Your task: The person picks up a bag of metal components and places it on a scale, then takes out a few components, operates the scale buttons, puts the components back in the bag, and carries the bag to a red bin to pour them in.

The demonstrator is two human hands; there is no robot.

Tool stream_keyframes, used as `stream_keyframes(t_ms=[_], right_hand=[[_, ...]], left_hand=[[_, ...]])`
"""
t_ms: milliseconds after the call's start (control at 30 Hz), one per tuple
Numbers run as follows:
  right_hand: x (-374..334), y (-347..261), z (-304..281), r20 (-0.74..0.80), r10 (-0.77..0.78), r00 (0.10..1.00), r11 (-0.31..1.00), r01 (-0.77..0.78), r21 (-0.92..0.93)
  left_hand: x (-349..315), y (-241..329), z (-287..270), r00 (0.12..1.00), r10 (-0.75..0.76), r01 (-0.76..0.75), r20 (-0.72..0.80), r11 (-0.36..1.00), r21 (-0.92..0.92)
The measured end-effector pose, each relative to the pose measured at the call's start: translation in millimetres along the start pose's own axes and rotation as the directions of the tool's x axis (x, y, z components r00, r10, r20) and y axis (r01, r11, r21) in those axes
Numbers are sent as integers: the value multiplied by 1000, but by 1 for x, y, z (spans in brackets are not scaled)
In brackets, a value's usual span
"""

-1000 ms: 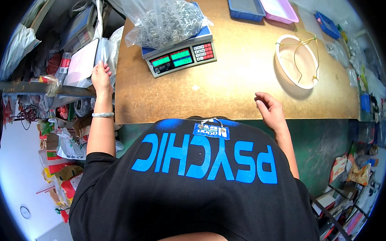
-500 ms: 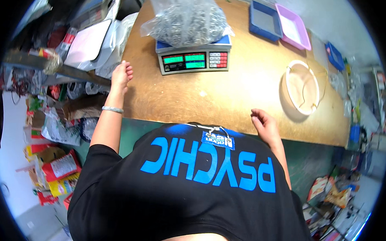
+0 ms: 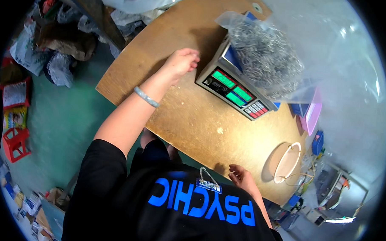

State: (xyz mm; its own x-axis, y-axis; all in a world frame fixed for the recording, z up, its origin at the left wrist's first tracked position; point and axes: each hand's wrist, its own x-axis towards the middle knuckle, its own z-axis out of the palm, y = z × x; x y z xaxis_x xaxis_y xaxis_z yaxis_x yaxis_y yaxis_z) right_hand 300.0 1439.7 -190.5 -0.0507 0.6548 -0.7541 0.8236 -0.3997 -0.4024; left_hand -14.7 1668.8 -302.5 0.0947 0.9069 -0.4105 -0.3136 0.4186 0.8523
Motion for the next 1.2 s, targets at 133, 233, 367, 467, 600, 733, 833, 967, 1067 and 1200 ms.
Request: stream_keyframes(t_ms=[133,233,367,467,600,733,833,967,1067,1200], right_hand=[[16,-20,3,39,104,994,992,-101,-79],[24,-30,3,42,110,993,986,-103,-131],[31,-43,4,41,141,989,975,-131,-177],[30,-42,3,58,167,984,969,-154,-191],[32,-39,2,61,157,986,974,-144,-177],[31,-44,4,46,120,992,981,-112,-158],[29,-37,4,23,99,995,990,-96,-104],[24,-29,0,13,105,994,990,-103,-99],[20,-23,0,1,129,992,989,-128,-72],[16,-17,3,-4,133,991,990,-133,-38]], left_hand=[[42,-3,4,999,52,-52,-7,998,-47],[54,11,5,997,-34,42,70,993,-112],[77,0,10,978,-146,171,147,969,-176],[75,6,17,959,-173,227,223,942,-247],[83,4,30,960,-164,209,228,960,-187],[89,4,31,963,-172,209,208,962,-176],[98,4,35,970,-170,216,177,933,-288],[105,0,39,970,-200,236,140,920,-314],[108,-1,35,966,-209,245,155,930,-273],[96,14,31,943,-209,260,259,948,-181]])
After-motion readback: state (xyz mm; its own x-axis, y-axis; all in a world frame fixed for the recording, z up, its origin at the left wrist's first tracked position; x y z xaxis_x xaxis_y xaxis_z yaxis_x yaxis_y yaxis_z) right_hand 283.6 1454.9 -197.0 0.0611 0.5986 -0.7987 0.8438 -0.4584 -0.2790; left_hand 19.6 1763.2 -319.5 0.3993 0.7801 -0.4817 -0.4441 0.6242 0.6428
